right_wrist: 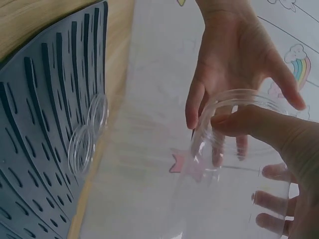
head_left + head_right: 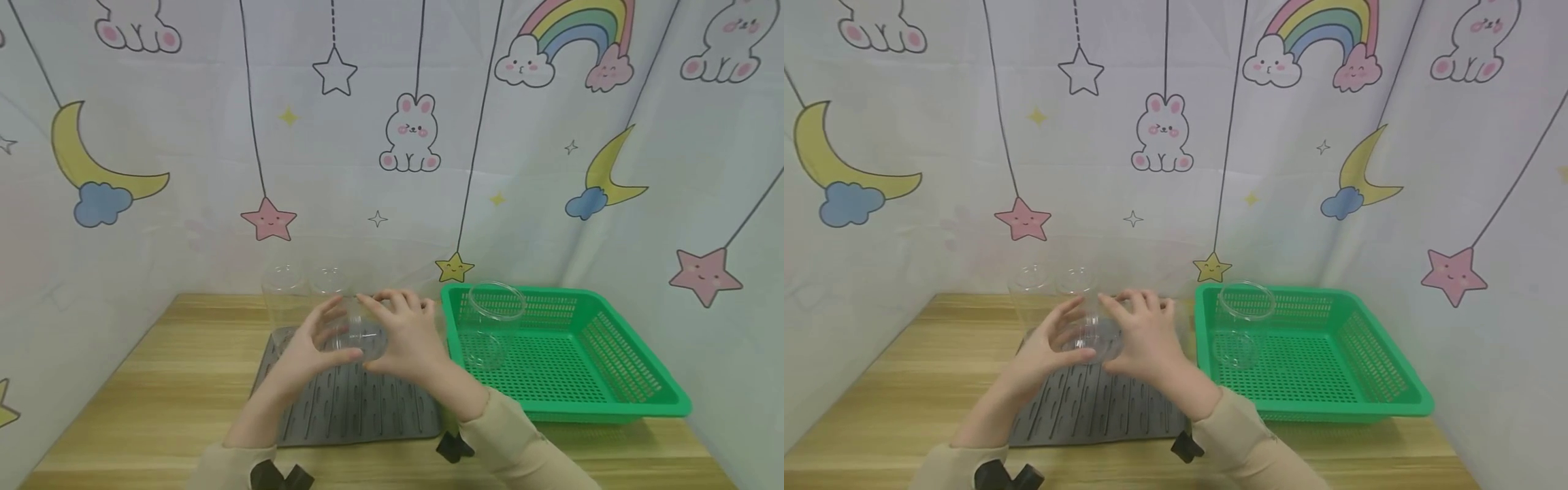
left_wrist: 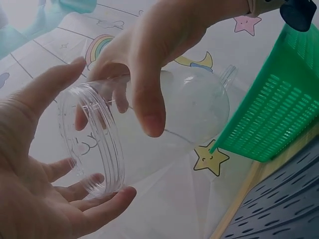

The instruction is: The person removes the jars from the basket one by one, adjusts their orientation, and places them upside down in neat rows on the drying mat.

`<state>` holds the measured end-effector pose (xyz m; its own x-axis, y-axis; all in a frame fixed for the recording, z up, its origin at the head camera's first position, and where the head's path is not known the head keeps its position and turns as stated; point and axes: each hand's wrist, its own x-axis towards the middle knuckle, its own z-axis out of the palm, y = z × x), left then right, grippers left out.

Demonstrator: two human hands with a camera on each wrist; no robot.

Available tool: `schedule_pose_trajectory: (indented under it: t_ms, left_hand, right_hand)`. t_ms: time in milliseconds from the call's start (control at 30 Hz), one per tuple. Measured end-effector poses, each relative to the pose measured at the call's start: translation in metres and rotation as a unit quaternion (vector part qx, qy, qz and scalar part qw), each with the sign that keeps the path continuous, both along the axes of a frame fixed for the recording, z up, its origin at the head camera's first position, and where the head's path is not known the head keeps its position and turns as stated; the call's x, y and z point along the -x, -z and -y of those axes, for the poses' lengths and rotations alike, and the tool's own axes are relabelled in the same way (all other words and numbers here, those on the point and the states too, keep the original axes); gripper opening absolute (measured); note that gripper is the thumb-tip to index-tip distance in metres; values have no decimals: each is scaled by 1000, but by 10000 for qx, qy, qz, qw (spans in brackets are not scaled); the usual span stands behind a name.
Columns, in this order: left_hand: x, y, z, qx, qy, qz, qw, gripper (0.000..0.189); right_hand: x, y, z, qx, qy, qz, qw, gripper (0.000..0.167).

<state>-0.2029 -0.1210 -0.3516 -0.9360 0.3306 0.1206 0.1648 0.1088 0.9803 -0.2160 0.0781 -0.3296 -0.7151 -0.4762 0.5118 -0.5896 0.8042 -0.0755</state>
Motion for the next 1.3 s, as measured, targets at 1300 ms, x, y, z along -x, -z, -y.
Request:
schedule_pose_trajectory:
  t_ms: [1300]
  left_hand:
    - [1, -1, 8, -626, -344, -426, 9965, 87]
  right_hand:
    - [2, 12, -40, 3899, -993, 150, 9153, 101]
